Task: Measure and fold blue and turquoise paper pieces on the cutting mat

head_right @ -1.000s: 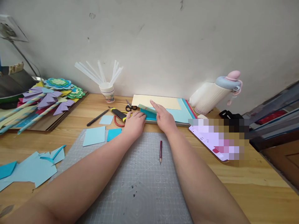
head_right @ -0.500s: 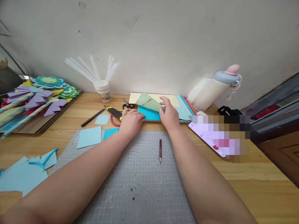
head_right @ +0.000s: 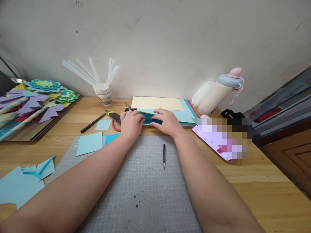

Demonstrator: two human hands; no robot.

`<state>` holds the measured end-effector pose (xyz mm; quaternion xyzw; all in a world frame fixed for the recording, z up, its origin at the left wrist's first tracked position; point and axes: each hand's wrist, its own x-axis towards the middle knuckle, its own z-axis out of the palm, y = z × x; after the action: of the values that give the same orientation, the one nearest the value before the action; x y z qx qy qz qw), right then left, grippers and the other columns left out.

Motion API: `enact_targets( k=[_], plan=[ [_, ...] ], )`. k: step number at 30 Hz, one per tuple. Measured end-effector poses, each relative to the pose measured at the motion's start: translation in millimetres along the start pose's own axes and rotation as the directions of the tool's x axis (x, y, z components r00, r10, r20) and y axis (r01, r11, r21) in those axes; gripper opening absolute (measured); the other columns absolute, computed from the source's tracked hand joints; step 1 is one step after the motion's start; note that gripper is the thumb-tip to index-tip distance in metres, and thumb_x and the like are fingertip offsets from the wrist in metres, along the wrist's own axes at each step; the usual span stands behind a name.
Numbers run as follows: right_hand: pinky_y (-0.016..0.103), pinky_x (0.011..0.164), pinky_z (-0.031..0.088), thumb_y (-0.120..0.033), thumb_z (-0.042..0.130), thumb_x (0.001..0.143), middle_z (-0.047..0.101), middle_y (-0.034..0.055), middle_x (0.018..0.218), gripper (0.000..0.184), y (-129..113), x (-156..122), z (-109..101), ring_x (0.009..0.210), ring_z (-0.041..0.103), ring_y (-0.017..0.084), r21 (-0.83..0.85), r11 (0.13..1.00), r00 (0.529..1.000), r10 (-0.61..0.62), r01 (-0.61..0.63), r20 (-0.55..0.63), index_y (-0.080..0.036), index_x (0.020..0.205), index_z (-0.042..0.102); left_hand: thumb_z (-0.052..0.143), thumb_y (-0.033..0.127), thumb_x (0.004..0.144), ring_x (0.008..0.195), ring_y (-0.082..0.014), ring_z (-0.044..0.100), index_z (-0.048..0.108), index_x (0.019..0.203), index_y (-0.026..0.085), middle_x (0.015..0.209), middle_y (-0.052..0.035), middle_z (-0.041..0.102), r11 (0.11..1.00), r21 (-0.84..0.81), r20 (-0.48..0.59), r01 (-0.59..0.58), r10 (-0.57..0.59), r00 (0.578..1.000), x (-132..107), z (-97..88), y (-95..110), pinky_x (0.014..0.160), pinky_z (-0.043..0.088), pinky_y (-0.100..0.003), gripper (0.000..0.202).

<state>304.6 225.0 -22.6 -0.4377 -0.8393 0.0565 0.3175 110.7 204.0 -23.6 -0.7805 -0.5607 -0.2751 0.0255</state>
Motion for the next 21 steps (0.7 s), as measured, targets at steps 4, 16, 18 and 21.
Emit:
enact_targets(
  k=[4, 16, 18, 21],
  plan=[
    [0.034, 0.085, 0.046, -0.03, 0.056, 0.086, 0.071, 0.0065, 0.095, 0.019, 7.4, -0.2, 5.2, 0.091, 0.064, 0.022, 0.02, 0.996, 0.994, 0.092, -0.091, -0.064, -0.022, 0.084, 0.073, 0.055, 0.024, 0.09, 0.109, -0.023, 0.056, 0.06, 0.11, 0.018, 0.113, -0.0069, 0.062, 0.988, -0.105, -0.064, 0.114, -0.121, 0.991, 1.1, -1.2, 3.6, 0.099, 0.041, -0.049, 0.021],
    [0.034, 0.076, 0.05, -0.042, 0.054, 0.085, 0.073, 0.0057, 0.083, 0.032, 18.8, -2.5, 11.8, 0.082, 0.067, 0.024, 0.181, 0.943, 0.919, 0.318, -0.28, -0.233, -0.017, 0.08, 0.073, 0.057, 0.034, 0.09, 0.106, -0.0226, 0.059, 0.054, 0.123, 0.018, 0.125, -0.0095, 0.057, 0.641, -0.701, 0.129, 0.312, -0.317, 0.94, 2.6, 3.5, 14.7, 0.089, 0.051, -0.045, 0.036],
    [0.036, 0.083, 0.05, -0.042, 0.047, 0.09, 0.074, 0.0072, 0.092, 0.037, 17.5, -2.9, 10.3, 0.091, 0.067, 0.024, 0.194, 0.944, 0.923, 0.307, -0.265, -0.231, -0.017, 0.087, 0.074, 0.056, 0.035, 0.091, 0.101, -0.0211, 0.061, 0.053, 0.123, 0.017, 0.122, -0.0093, 0.058, 0.498, -0.775, 0.222, 0.389, -0.361, 0.906, 6.4, 7.0, 21.3, 0.084, 0.054, -0.042, 0.037],
    [0.039, 0.093, 0.047, -0.038, 0.049, 0.09, 0.072, 0.0086, 0.106, 0.033, 18.0, -3.9, 9.0, 0.102, 0.065, 0.024, 0.181, 0.956, 0.942, 0.265, -0.229, -0.206, -0.018, 0.101, 0.073, 0.056, 0.036, 0.091, 0.1, -0.0208, 0.061, 0.054, 0.121, 0.016, 0.119, -0.009, 0.059, 0.31, -0.807, 0.356, 0.502, -0.423, 0.833, 15.6, 11.4, 25.5, 0.083, 0.054, -0.042, 0.036]
  ],
)
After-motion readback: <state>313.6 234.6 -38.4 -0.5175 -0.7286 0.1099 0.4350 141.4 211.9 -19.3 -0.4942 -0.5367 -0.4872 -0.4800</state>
